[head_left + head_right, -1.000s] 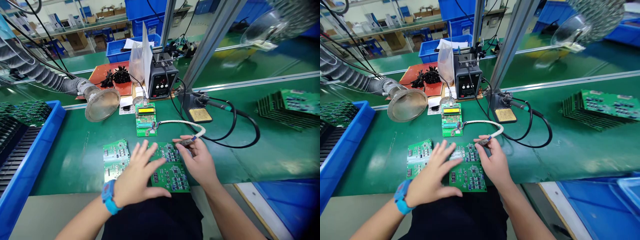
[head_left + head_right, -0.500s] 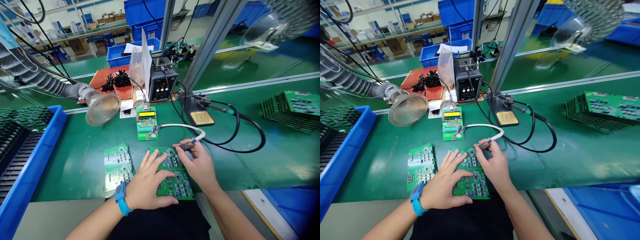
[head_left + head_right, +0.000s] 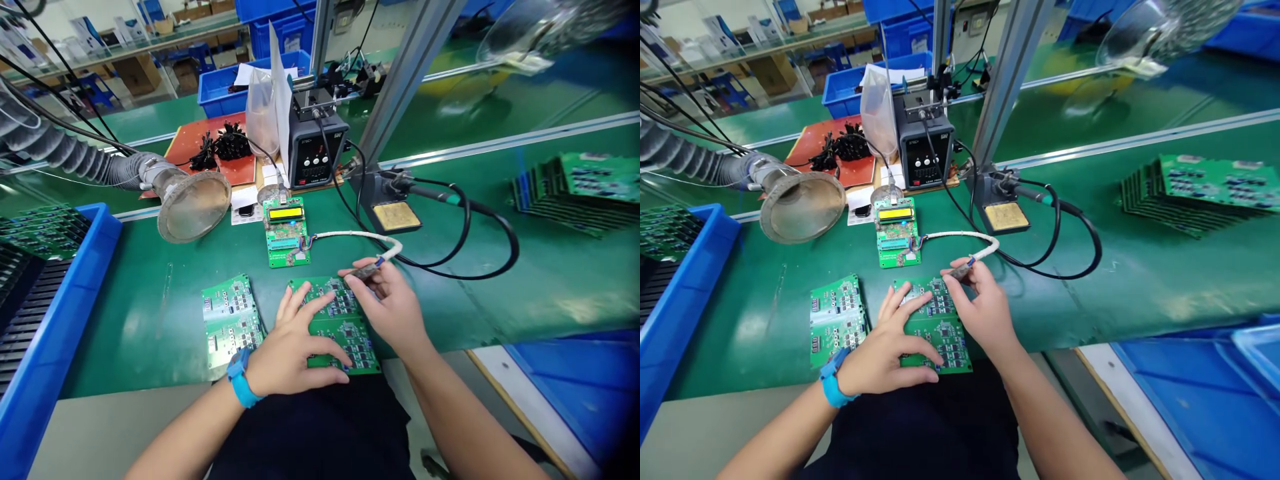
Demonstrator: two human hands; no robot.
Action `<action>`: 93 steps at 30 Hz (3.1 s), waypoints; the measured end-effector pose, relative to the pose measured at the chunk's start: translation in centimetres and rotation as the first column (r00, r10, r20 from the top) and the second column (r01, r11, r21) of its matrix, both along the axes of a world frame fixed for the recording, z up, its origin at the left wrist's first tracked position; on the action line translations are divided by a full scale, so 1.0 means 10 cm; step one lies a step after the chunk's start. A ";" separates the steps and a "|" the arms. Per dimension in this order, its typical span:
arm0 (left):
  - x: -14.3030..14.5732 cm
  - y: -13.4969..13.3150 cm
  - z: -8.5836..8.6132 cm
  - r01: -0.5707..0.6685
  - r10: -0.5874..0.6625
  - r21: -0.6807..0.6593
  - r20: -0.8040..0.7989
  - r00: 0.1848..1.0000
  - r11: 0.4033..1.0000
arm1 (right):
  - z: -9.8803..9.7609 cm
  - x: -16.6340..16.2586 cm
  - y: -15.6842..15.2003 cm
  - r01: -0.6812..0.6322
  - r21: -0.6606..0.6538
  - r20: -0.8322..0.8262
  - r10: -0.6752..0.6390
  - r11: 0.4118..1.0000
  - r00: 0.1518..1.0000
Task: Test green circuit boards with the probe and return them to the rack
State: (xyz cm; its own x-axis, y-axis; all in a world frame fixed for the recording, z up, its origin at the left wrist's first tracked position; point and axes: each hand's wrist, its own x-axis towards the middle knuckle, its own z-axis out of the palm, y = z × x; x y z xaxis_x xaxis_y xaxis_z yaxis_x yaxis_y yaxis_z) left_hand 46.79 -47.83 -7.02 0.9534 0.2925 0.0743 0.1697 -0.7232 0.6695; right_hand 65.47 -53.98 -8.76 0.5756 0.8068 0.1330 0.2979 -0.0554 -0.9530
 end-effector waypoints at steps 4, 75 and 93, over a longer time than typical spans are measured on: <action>-0.01 -0.01 -0.01 -0.005 0.005 0.025 -0.007 1.000 1.000 | 0.00 0.00 0.01 -0.008 0.009 0.005 0.008 1.000 1.000; -0.01 -0.04 0.01 -0.039 0.049 0.174 -0.057 0.997 0.984 | 0.01 -0.16 -0.65 -0.028 -0.064 0.102 0.034 0.998 0.994; -0.01 -0.05 0.01 -0.043 0.056 0.181 -0.067 0.996 0.983 | -0.01 -0.19 -0.65 -0.016 -0.051 0.151 0.024 0.999 0.988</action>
